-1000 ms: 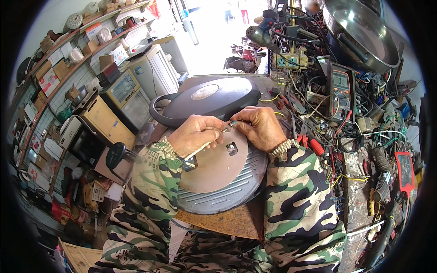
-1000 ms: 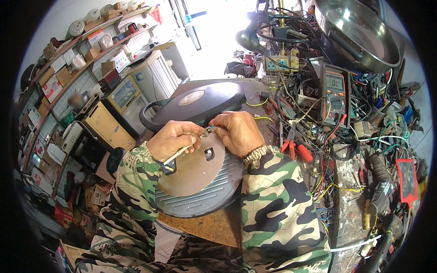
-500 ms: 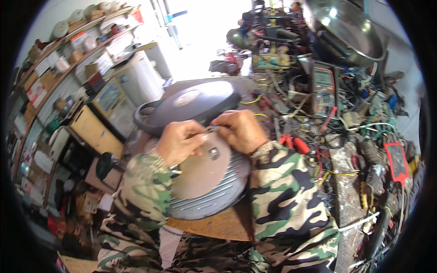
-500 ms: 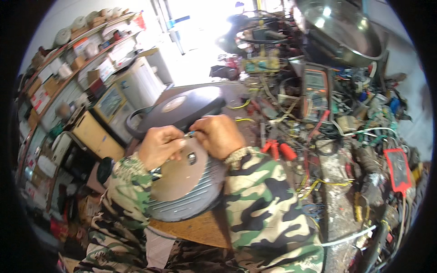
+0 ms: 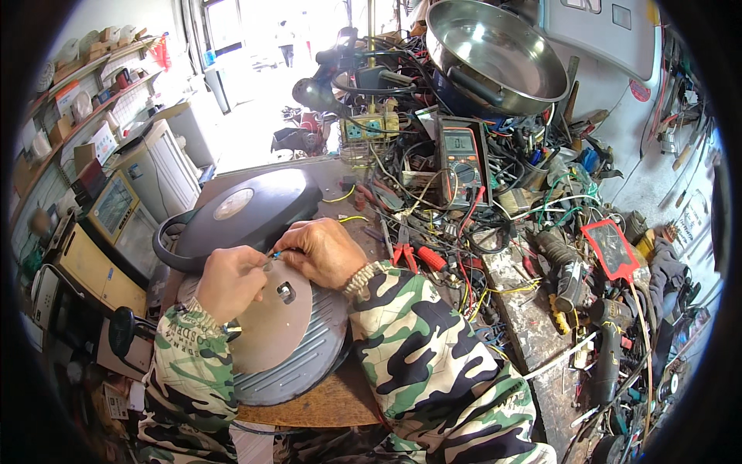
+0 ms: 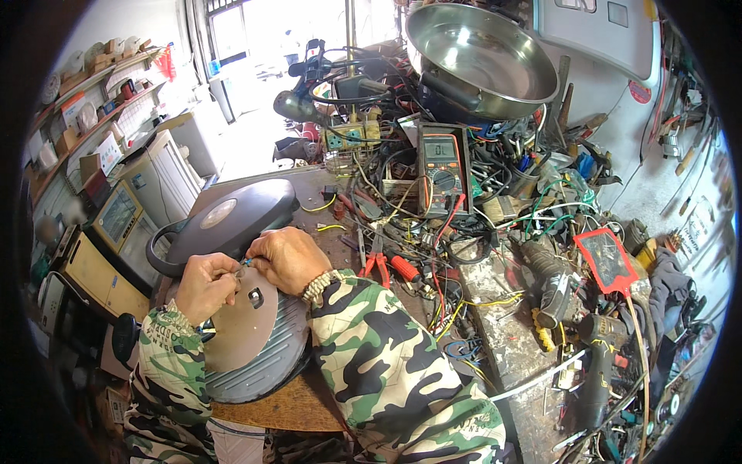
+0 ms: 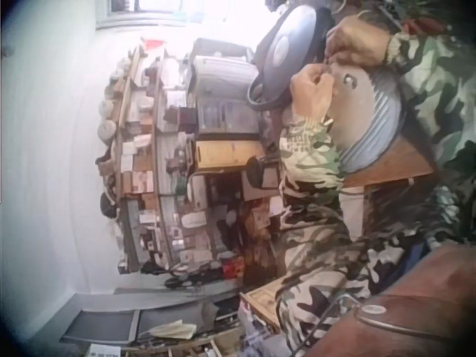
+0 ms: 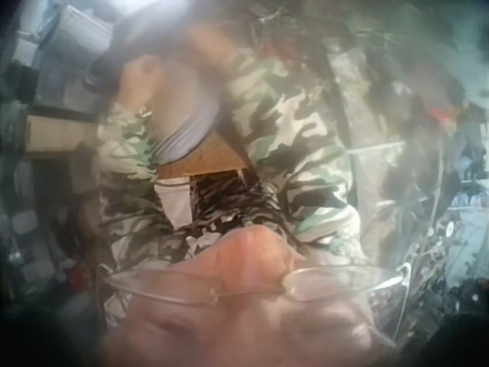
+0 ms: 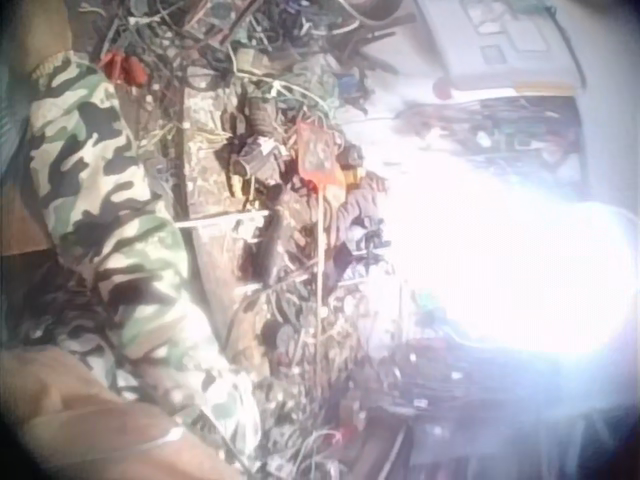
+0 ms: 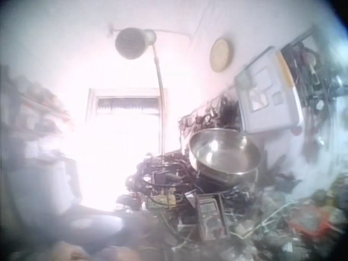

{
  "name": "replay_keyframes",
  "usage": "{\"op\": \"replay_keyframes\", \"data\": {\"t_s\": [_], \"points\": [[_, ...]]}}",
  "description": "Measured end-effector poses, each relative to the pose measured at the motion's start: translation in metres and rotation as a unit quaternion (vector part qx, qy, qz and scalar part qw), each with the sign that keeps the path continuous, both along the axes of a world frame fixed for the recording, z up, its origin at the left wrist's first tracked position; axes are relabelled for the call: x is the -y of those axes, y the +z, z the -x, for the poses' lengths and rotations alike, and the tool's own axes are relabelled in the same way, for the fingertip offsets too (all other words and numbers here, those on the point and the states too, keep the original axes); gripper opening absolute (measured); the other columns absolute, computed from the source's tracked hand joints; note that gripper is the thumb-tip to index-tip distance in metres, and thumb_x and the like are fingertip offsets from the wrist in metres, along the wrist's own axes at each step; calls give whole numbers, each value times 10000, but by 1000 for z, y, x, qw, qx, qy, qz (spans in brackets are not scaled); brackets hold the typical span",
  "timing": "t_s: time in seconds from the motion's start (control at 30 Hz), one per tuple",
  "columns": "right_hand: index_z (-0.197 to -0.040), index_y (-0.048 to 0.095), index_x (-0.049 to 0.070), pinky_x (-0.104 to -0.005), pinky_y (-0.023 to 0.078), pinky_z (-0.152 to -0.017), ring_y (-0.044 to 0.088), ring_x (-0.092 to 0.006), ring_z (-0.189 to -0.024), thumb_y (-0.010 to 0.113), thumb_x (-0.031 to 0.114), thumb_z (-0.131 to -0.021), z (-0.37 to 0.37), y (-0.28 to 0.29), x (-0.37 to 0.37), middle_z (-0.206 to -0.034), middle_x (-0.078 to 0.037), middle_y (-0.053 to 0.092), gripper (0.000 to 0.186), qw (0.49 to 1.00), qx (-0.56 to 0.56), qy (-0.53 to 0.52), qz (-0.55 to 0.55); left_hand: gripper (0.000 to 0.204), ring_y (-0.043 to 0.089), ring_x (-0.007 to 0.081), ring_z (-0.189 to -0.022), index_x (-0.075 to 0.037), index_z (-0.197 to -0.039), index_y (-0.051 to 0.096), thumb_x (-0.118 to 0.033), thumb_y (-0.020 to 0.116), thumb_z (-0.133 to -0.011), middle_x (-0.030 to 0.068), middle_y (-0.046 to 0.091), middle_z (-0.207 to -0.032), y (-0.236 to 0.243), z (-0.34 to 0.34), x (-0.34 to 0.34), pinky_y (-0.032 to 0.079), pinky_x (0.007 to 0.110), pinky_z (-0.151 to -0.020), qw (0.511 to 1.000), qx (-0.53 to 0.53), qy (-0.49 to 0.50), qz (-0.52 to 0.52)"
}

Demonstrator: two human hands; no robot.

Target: The person repairs an electric kettle by stripping wires, connecting them to terminals, and testing continuity with a multimeter. They use pliers and a screwdriver to manipulate the internal components and secure the connections.

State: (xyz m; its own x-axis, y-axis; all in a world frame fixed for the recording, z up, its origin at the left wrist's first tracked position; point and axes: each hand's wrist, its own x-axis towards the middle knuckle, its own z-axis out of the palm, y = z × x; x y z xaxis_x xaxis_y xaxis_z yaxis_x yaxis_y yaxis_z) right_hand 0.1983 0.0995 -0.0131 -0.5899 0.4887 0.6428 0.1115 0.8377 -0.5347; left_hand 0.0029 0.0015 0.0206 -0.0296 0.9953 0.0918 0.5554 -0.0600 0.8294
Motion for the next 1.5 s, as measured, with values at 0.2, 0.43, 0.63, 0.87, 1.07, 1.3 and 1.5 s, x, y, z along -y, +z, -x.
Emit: {"op": "replay_keyframes", "data": {"t_s": [0.2,0.43,0.63,0.87,1.07,1.3,1.5], "points": [[-962,762,20,-457,561,-804,697,-391,-885,743,77,-778,1,2,0,-936,-176,725,193,1000,15,-8,5,226,659,143,-574,125,-953,707,-10,603,-806,132,708,-726,-2,4,-2,538,289,-556,1000,19,-7,-24],[-1046,778,33,-398,591,-822,748,-327,-884,799,120,-802,-58,80,0,-988,-197,757,260,994,45,-101,11,231,653,128,-569,131,-969,686,-24,621,-811,131,712,-740,-3,17,1,515,283,-534,999,-10,-2,-47],[-833,717,-20,-420,500,-610,630,-282,-579,738,352,-903,-187,161,50,-657,-193,628,379,900,266,-345,-13,223,671,129,-580,125,-977,680,-43,635,-838,119,715,-754,-16,8,-16,538,285,-548,997,5,-52,-63],[-864,756,34,-464,562,-749,705,-379,-784,762,277,-834,-238,78,105,-799,-192,716,245,854,417,-302,75,238,681,129,-632,120,-1052,673,-21,623,-868,128,728,-858,-14,16,-13,546,277,-573,996,6,-56,-76],[-903,755,78,-464,561,-742,709,-368,-807,768,251,-852,-226,36,184,-818,-153,727,181,821,495,-239,151,247,651,103,-772,75,-1120,635,-49,630,-906,65,686,-916,-18,3,-27,525,245,-697,991,44,-102,-79],[-812,704,63,-485,574,-698,709,-387,-756,681,531,-914,-161,0,255,-746,-165,698,479,789,570,-169,156,319,638,139,-1004,79,-1231,611,-97,642,-966,98,675,-1067,32,18,36,510,286,-920,981,39,-79,-172],[-956,732,51,-515,560,-696,710,-422,-824,630,428,-968,-136,-77,272,-826,-225,715,390,837,456,-184,238,189,718,194,-781,-5,-1011,730,2,681,-828,103,727,-849,20,-45,177,581,334,-704,953,-18,-207,-221]]}}
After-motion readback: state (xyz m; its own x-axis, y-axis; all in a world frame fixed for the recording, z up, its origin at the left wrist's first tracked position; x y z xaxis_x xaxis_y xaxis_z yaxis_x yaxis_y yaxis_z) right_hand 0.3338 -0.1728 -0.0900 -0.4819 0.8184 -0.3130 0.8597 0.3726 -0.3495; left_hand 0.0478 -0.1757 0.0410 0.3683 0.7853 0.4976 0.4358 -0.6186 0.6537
